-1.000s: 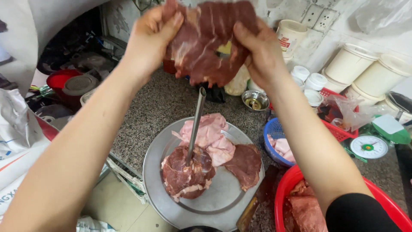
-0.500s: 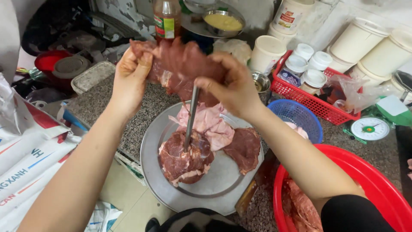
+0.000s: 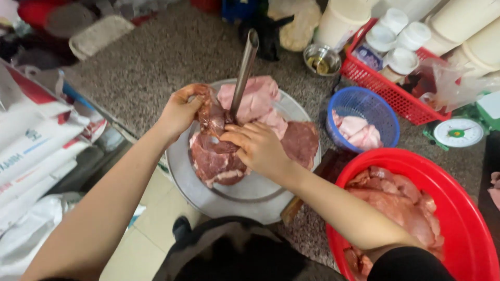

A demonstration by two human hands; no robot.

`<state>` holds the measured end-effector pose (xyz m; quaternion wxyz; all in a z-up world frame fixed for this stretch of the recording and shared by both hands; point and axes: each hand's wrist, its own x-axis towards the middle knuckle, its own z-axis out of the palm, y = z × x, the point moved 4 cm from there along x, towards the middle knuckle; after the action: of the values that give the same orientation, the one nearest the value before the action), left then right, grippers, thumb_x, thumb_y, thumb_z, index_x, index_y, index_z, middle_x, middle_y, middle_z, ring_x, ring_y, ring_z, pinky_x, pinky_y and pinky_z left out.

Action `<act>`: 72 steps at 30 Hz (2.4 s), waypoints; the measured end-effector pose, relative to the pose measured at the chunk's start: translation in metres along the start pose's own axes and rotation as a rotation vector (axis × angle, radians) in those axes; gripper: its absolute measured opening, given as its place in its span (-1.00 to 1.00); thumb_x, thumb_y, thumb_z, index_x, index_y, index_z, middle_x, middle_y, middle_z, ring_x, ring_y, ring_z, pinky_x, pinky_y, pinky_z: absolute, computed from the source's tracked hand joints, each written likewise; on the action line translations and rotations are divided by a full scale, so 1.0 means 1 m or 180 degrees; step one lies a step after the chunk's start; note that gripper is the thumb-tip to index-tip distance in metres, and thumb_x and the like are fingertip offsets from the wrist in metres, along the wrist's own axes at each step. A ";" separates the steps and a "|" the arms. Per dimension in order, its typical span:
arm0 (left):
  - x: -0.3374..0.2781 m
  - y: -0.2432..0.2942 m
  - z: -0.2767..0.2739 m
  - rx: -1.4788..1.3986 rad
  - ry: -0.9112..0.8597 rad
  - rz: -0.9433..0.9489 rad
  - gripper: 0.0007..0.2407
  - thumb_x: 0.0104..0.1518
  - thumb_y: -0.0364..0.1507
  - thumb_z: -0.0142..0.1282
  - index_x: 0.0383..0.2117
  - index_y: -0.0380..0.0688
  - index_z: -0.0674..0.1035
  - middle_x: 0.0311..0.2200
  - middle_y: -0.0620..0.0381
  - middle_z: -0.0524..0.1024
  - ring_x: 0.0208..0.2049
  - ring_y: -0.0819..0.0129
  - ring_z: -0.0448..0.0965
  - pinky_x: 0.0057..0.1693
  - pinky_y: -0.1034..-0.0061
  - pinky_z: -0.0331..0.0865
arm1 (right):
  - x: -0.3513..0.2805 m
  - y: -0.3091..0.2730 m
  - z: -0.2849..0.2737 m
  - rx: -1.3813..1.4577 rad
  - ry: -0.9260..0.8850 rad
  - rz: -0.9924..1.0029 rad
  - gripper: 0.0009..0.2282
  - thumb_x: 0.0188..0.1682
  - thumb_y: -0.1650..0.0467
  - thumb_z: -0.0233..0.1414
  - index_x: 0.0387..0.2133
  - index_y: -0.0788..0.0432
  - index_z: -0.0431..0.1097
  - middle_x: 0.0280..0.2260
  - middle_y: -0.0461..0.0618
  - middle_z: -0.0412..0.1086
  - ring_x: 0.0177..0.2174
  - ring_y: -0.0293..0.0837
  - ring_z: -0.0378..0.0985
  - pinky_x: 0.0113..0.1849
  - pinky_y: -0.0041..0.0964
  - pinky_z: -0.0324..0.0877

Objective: Skewering large pieces of raw meat onto a long metal spit for roasting.

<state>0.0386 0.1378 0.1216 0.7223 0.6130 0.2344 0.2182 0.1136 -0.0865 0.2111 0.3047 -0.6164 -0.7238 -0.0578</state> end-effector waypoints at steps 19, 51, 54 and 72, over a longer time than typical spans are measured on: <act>0.039 -0.015 0.037 -0.1088 -0.1542 -0.0424 -0.79 0.44 -0.45 -0.12 0.13 0.00 0.47 -0.25 0.27 0.55 -0.37 0.51 0.52 -0.29 0.50 0.48 | -0.059 0.175 0.123 0.4943 -0.0457 0.2458 -0.51 0.10 0.28 0.14 0.25 0.24 0.26 0.16 0.10 0.38 0.14 -0.02 0.46 0.21 -0.06 0.32; -0.023 -0.167 0.005 -0.1127 0.0642 -0.0850 -0.77 0.24 -0.51 0.09 0.01 -0.23 0.53 -0.21 0.09 0.63 -0.31 0.40 0.65 -0.18 0.49 0.57 | -0.090 0.131 0.153 0.4547 0.0617 0.4032 -0.66 0.01 0.43 0.13 0.05 0.31 0.35 -0.09 0.09 0.49 -0.16 -0.04 0.60 -0.14 -0.13 0.57; -0.031 -0.209 0.001 -0.0460 0.0917 -0.0590 -0.69 0.17 -0.56 0.16 0.04 -0.30 0.44 -0.19 0.08 0.59 -0.26 0.38 0.63 -0.16 0.48 0.56 | -0.119 0.132 0.172 0.4541 0.0414 0.4095 -0.59 -0.01 0.49 0.15 0.10 0.40 0.29 -0.06 0.16 0.48 -0.16 -0.04 0.60 -0.13 -0.16 0.56; -0.136 -0.095 0.033 0.3419 0.1271 0.0374 -0.59 0.11 -0.32 0.26 0.05 -0.16 0.44 0.00 -0.11 0.39 0.02 -0.07 0.43 0.11 0.12 0.33 | -0.145 0.088 0.127 0.0966 -0.0539 0.3368 -0.32 -0.18 0.37 0.28 0.22 0.19 0.09 -0.04 0.29 0.32 -0.15 0.12 0.43 -0.15 -0.03 0.43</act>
<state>-0.0464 0.0152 0.0418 0.2381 0.8528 0.4096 0.2199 0.1566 -0.1320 0.0087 0.3183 -0.8475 -0.3378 0.2576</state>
